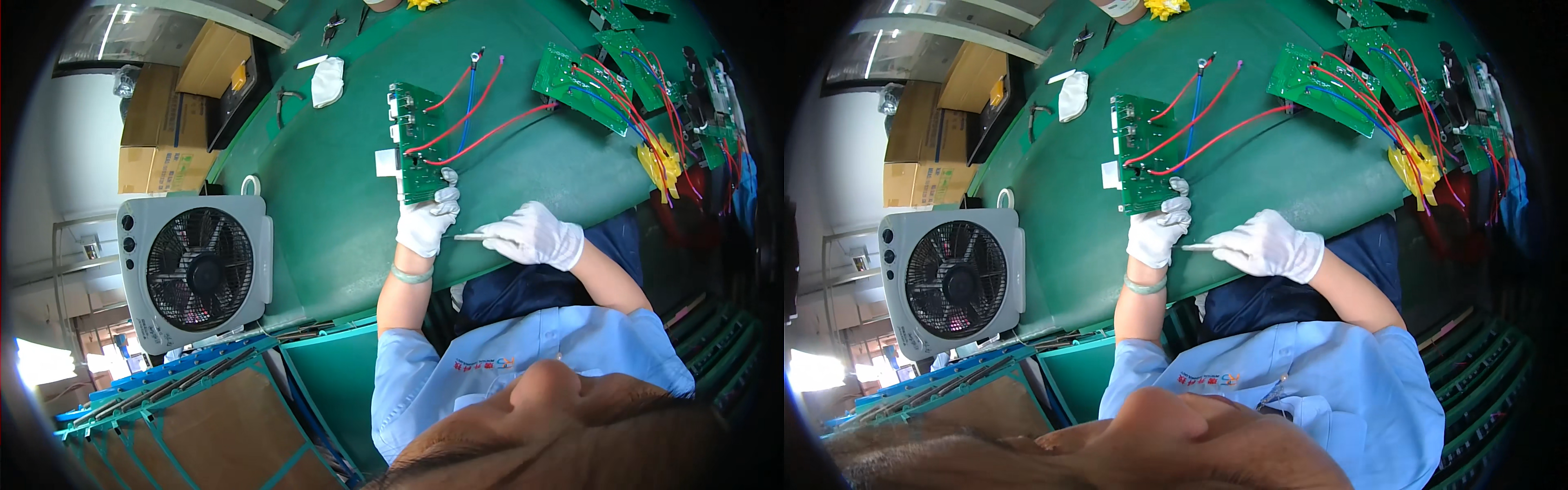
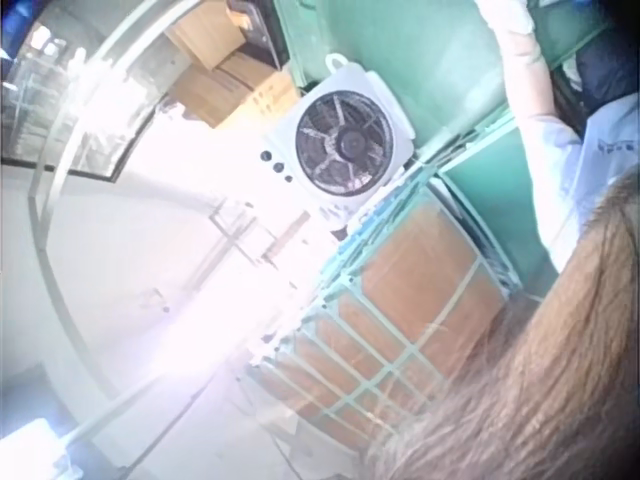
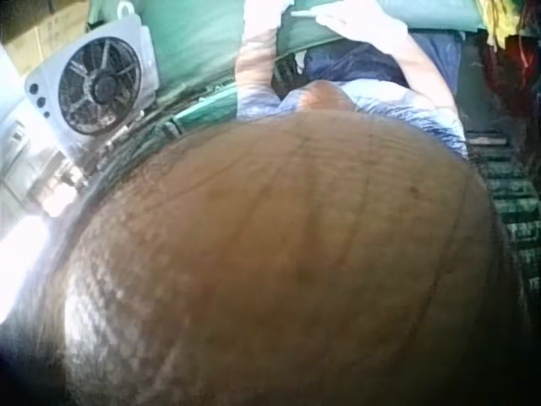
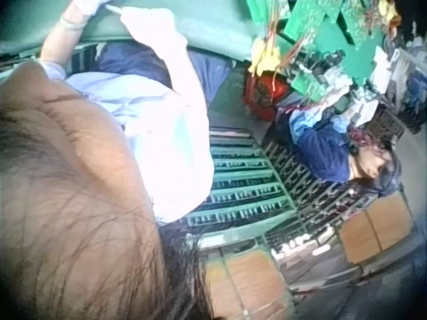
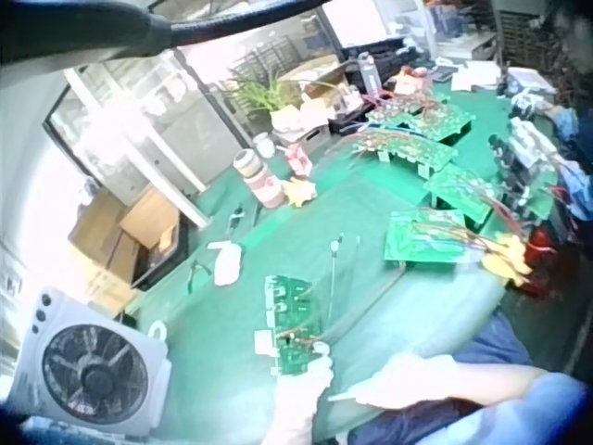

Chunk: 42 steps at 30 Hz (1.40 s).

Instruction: The person assembles electronic circuit boards at a green workbench. They pick up green PCBs, connect red and blue wires, and attach black cylindrical components. The person handles the boards one at a time, inspecting them and placing them back on the table.

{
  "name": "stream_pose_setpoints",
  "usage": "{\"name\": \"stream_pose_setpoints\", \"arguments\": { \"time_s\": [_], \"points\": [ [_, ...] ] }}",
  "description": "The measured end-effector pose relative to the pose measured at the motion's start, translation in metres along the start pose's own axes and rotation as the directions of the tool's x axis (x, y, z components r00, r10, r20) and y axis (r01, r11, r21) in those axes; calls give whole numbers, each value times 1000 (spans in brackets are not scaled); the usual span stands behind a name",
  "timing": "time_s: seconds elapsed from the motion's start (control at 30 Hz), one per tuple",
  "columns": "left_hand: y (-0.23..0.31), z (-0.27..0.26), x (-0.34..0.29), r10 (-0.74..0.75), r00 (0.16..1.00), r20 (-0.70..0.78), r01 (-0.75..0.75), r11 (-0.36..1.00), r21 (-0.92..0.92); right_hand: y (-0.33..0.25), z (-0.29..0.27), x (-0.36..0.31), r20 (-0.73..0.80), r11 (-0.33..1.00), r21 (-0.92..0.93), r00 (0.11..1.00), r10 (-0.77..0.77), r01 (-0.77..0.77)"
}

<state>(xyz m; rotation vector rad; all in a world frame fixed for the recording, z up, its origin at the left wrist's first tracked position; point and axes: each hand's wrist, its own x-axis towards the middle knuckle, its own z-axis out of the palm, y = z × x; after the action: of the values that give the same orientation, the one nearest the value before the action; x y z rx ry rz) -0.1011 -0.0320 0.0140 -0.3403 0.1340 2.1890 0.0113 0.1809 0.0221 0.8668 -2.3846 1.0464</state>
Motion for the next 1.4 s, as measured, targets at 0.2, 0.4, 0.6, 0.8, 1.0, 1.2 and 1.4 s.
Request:
{"name": "stream_pose_setpoints", "arguments": {
  "time_s": [0.2,0.4,0.6,0.8,1.0,1.2,1.4],
  "points": [
    [0,1,-5,-12,996,87,14,1000,-21,9,8,-10,-32,998,49,999,43,-42],
    [0,5,-2,-27,999,32,27,1000,1,6,5,-8,-56,997,69,998,41,-37],
    [5,0,0,-81,996,44,81,997,-5,9,9,-14,-53,986,156,996,73,-64],
    [4,1,5,-63,997,48,62,998,24,11,10,-17,-95,982,184,993,64,-46],
    [7,4,-1,-44,999,-9,44,998,51,9,11,-15,-151,950,312,986,76,-25],
    [15,-11,5,-83,997,-5,83,994,65,10,9,-19,-147,944,324,983,108,-55],
    [21,-14,-1,-109,994,19,107,991,83,7,9,-15,-107,928,362,985,133,-86]
  ]
}}
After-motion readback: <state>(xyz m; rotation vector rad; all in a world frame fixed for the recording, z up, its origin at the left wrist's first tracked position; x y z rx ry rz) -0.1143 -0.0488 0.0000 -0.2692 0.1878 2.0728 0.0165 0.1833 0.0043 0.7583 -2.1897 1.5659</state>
